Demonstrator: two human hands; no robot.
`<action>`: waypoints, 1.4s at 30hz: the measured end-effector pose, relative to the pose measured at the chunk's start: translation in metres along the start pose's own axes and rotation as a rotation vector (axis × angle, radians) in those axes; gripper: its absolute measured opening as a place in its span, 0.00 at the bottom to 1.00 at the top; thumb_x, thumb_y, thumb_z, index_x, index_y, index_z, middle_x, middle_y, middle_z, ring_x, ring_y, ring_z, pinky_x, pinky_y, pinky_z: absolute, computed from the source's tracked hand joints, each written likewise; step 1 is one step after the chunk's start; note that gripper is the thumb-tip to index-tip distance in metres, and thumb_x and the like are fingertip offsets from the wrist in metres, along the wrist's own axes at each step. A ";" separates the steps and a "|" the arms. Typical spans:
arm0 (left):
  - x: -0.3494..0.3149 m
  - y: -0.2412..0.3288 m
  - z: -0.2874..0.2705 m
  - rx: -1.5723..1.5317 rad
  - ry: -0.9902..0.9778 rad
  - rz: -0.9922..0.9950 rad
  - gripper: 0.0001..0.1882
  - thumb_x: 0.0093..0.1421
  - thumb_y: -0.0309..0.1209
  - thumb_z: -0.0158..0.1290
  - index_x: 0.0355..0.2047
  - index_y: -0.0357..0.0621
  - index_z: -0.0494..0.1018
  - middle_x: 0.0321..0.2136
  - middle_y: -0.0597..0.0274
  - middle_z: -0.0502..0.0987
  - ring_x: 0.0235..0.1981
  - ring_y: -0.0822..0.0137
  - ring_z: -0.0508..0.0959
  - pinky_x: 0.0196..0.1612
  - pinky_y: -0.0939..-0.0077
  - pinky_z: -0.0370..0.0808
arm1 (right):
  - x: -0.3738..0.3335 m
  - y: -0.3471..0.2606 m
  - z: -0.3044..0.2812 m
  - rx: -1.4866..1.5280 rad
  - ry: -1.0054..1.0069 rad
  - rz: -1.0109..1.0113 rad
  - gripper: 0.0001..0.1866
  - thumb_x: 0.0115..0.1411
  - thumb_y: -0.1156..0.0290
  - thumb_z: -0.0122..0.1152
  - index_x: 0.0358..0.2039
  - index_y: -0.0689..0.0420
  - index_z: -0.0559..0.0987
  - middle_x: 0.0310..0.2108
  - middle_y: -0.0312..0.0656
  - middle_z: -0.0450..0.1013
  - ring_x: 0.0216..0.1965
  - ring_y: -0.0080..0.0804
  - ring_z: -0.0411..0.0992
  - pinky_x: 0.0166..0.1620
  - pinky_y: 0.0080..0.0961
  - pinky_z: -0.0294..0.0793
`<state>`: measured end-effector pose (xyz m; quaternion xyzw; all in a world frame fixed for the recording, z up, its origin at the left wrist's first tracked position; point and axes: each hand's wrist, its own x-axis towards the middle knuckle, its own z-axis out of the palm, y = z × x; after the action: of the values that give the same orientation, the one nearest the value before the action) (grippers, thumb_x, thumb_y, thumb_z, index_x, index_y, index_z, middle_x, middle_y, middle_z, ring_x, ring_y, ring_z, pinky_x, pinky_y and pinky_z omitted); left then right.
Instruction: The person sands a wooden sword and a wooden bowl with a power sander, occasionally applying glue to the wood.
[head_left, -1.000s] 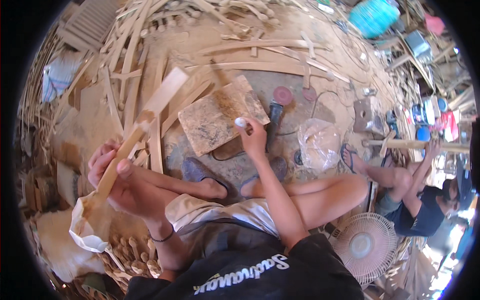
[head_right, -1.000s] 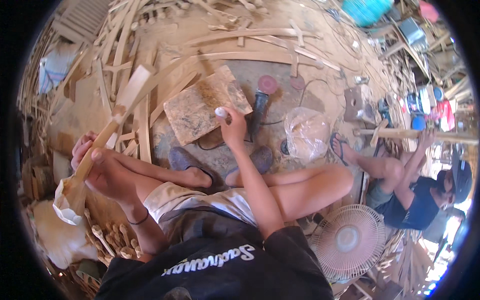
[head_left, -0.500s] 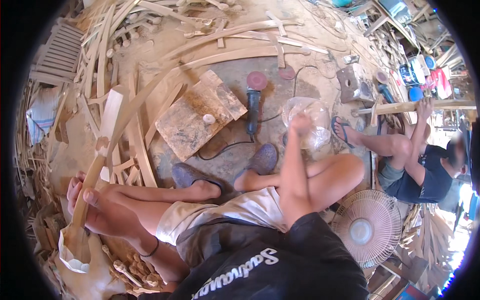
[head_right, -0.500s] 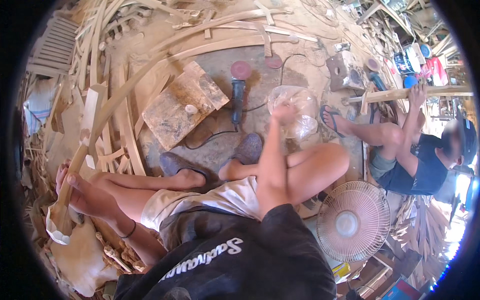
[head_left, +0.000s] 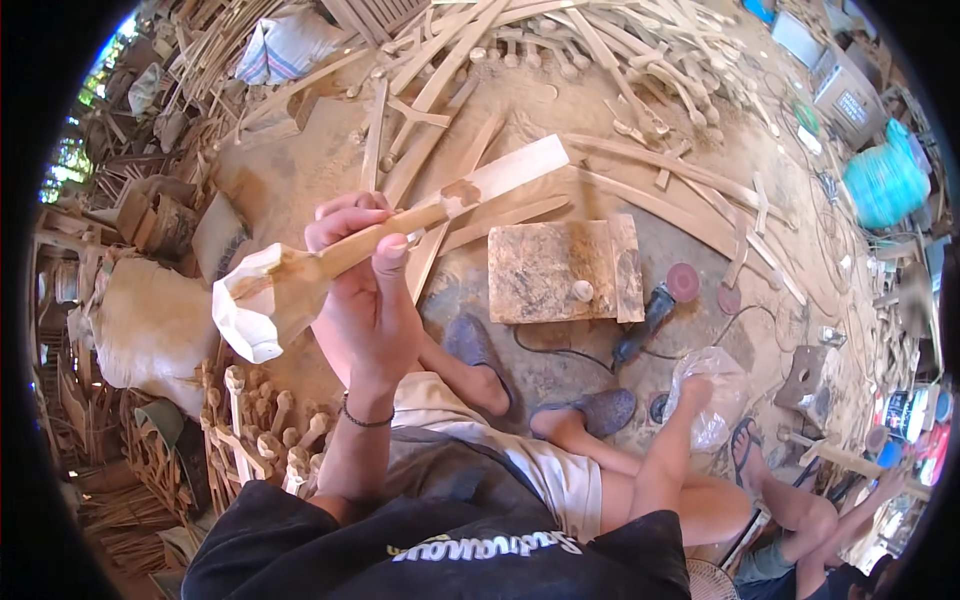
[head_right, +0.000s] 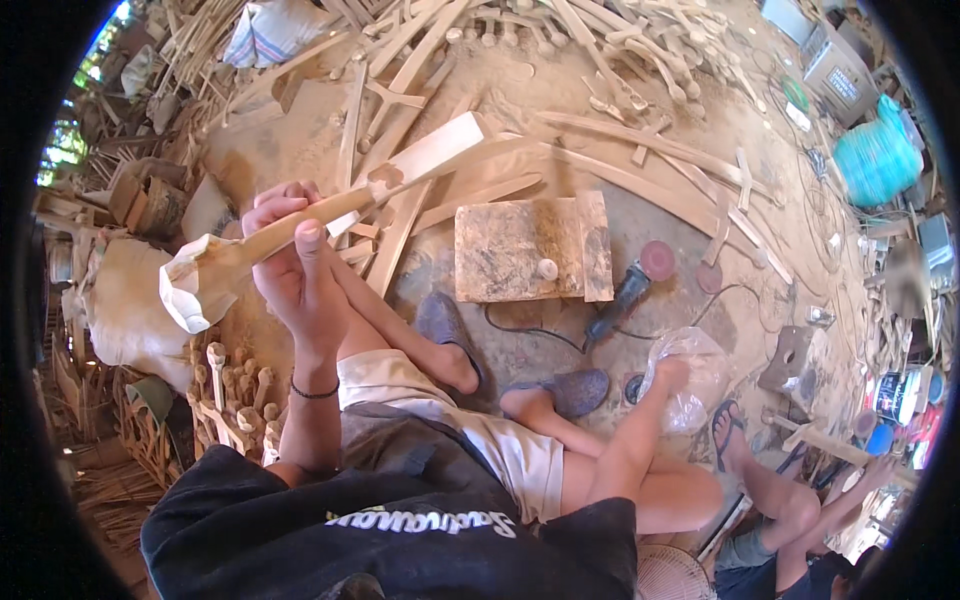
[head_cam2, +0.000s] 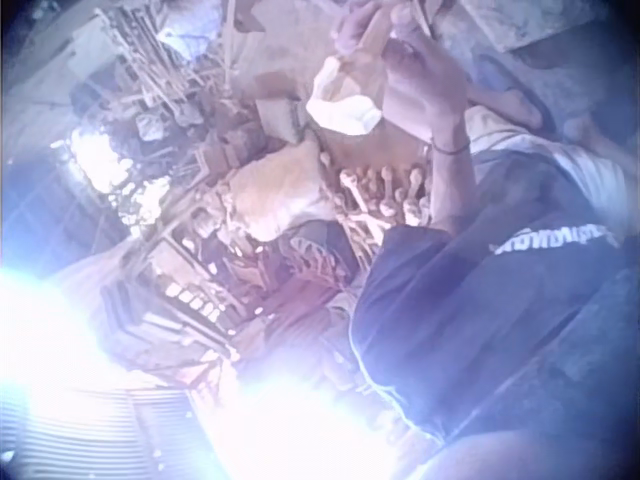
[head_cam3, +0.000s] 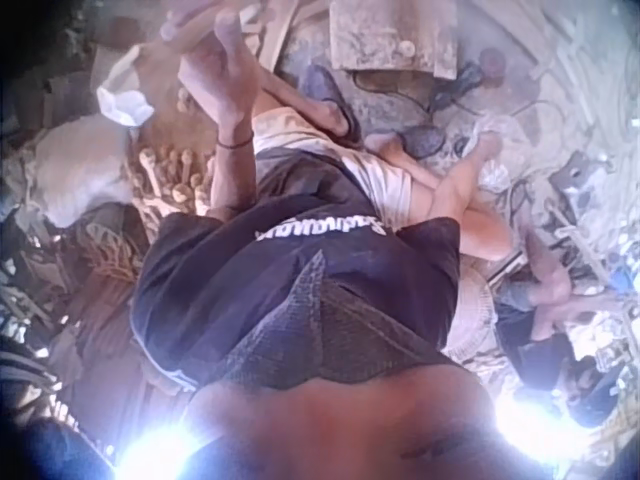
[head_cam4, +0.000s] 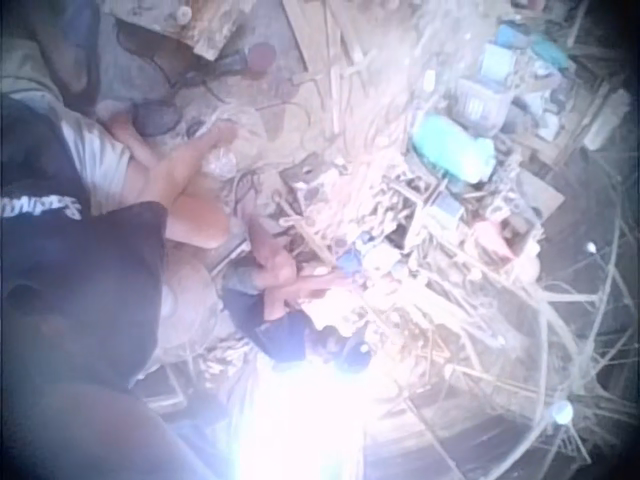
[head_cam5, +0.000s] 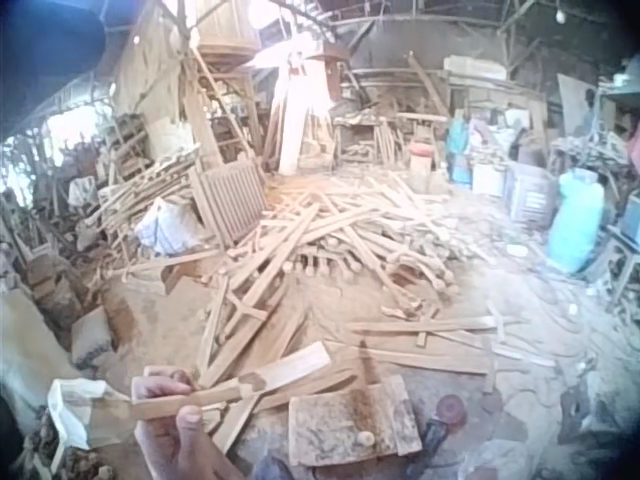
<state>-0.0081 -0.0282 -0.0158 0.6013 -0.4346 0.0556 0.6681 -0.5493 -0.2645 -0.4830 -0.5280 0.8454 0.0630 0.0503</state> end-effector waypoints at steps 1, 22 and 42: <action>-0.003 -0.002 -0.003 0.016 0.000 0.000 0.11 0.77 0.31 0.56 0.52 0.37 0.70 0.51 0.52 0.73 0.54 0.60 0.74 0.65 0.60 0.70 | -0.006 -0.006 -0.009 0.147 -0.002 0.106 0.19 0.69 0.59 0.61 0.43 0.61 0.91 0.46 0.55 0.87 0.46 0.53 0.87 0.50 0.49 0.86; -0.019 -0.002 0.012 -0.015 0.036 0.031 0.15 0.74 0.31 0.62 0.53 0.39 0.70 0.48 0.52 0.72 0.50 0.59 0.73 0.56 0.62 0.73 | -0.365 -0.278 -0.403 1.015 0.582 -1.247 0.31 0.75 0.39 0.56 0.70 0.40 0.82 0.39 0.37 0.69 0.39 0.38 0.68 0.45 0.39 0.65; -0.019 -0.008 0.000 0.085 0.023 0.040 0.14 0.77 0.35 0.58 0.52 0.39 0.70 0.48 0.53 0.69 0.50 0.61 0.71 0.64 0.56 0.73 | -0.374 -0.280 -0.401 0.783 0.172 -1.609 0.50 0.73 0.29 0.49 0.78 0.58 0.68 0.40 0.44 0.79 0.40 0.43 0.76 0.42 0.39 0.69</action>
<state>-0.0146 -0.0221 -0.0341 0.6196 -0.4361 0.0946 0.6457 -0.1414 -0.1192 -0.0454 -0.9085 0.1817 -0.3237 0.1919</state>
